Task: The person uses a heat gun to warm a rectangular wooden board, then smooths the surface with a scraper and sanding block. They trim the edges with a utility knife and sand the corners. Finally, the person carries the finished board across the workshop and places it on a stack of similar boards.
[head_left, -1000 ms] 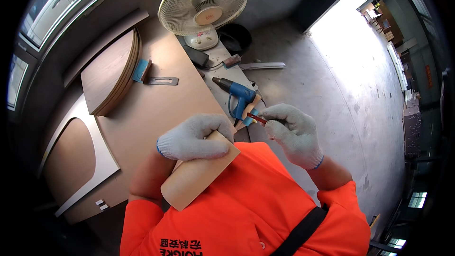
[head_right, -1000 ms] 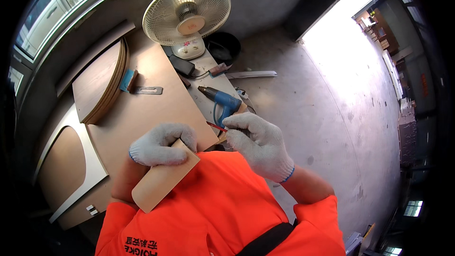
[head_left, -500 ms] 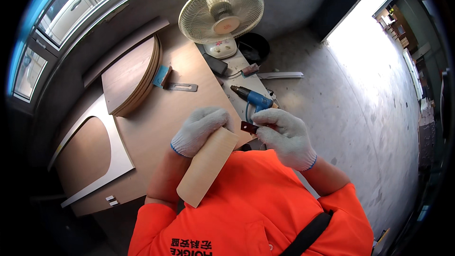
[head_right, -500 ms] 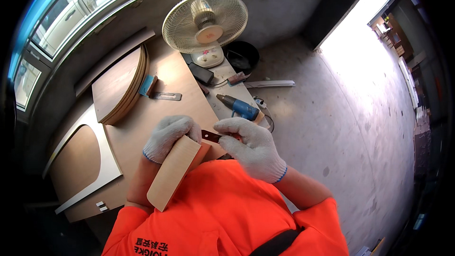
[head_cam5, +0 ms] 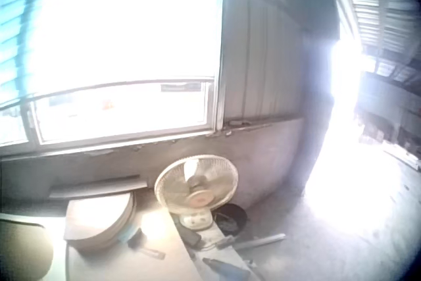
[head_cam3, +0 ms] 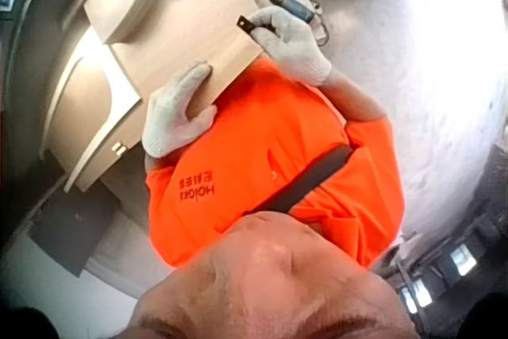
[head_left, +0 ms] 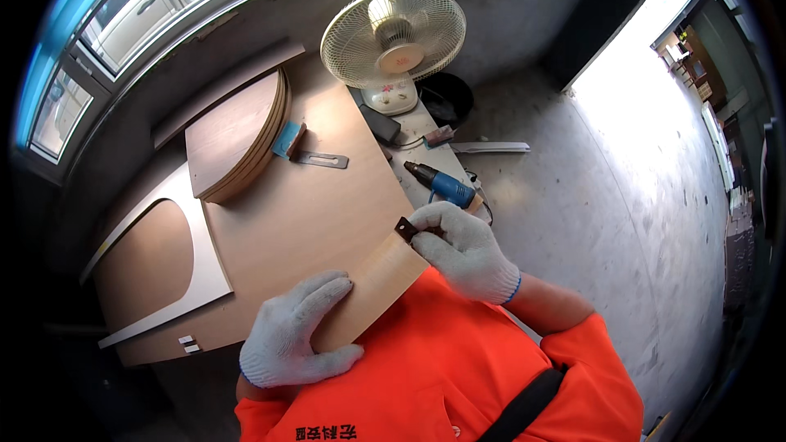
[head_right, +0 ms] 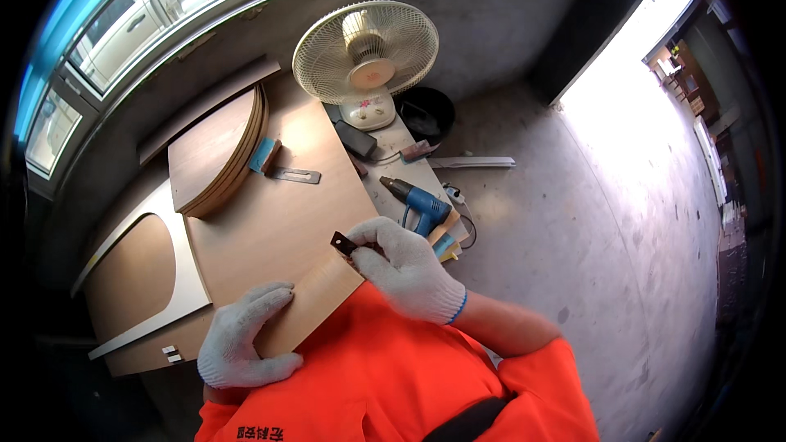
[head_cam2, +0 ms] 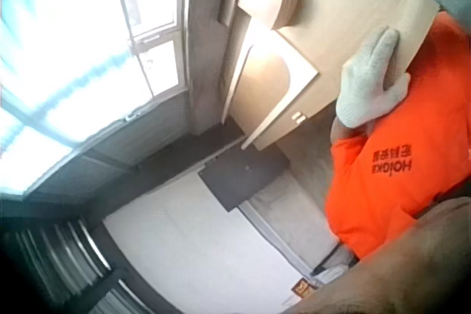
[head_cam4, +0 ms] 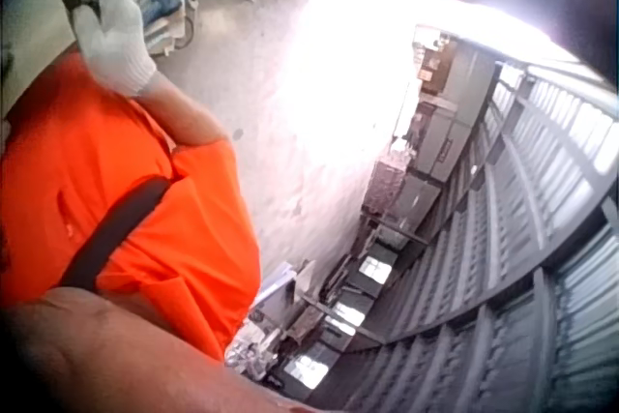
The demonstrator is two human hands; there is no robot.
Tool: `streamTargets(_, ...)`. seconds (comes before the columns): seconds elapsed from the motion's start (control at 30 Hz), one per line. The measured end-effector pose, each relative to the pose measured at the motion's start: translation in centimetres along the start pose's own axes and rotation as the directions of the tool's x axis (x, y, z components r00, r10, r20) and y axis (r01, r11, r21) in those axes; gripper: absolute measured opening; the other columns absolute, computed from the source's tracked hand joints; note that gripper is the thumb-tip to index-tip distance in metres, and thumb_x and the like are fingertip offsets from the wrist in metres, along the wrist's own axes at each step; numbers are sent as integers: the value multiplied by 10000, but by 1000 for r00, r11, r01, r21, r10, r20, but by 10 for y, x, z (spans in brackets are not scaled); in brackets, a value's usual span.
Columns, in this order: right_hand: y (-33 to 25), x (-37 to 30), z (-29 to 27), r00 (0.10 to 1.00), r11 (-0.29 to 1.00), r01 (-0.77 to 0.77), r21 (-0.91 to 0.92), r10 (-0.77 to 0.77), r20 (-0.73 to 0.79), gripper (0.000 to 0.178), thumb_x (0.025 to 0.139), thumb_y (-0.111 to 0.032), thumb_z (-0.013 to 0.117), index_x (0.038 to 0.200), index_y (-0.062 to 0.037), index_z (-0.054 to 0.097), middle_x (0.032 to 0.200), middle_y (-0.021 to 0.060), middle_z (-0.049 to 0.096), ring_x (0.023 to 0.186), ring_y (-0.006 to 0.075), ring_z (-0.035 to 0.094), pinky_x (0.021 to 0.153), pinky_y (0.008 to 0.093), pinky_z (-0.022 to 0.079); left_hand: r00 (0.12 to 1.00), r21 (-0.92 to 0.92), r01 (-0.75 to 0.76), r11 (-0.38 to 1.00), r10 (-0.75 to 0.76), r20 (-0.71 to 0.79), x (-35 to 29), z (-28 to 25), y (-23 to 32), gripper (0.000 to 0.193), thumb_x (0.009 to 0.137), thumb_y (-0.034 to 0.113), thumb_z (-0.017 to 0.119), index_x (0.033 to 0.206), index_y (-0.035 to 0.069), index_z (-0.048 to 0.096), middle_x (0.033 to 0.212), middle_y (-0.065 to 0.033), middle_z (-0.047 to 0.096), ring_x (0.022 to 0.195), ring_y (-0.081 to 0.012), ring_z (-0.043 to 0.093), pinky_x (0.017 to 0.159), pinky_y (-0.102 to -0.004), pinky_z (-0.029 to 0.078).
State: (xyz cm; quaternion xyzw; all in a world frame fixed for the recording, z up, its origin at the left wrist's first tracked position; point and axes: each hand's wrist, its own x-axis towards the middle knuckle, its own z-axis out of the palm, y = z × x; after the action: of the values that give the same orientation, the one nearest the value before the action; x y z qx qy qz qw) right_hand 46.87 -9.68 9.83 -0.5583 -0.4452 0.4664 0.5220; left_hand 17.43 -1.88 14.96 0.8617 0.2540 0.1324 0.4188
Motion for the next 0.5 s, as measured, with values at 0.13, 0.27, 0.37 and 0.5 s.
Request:
streamTargets(0.13,-6,10,1,1000,999,7,-42,-6,10,223,1054,-3,652,1272,22,690,1073,75,723,998,105,687,916,288,582,997,386,-23,922,48,-55,25,6,34,581,771,52,830,1328,18,669,1270,-229,728,994,-435,772,865,-480,647)
streamTargets(0.27,-12,13,-14,998,998,-55,10,55,19,248,1031,-3,681,1277,27,700,1099,80,747,989,109,695,907,281,579,985,627,-133,768,172,-1,44,3,41,486,841,35,768,1315,27,658,1239,-189,702,1028,-384,750,863,-461,632)
streamTargets(0.37,-4,11,-16,999,1000,-5,-17,4,-31,235,1020,-29,705,1249,23,713,1068,82,753,983,108,695,887,285,582,965,698,-199,687,261,18,63,-1,34,475,847,53,751,1309,17,645,1248,-183,676,1089,-340,713,892,-454,597)
streamTargets(0.5,2,3,-15,997,995,78,-62,-76,24,212,1000,-35,725,1207,15,726,1021,103,753,962,150,716,854,303,582,971,778,70,624,136,-196,64,50,37,446,843,48,729,1278,-7,653,1128,-151,693,980,-337,713,845,-452,585)
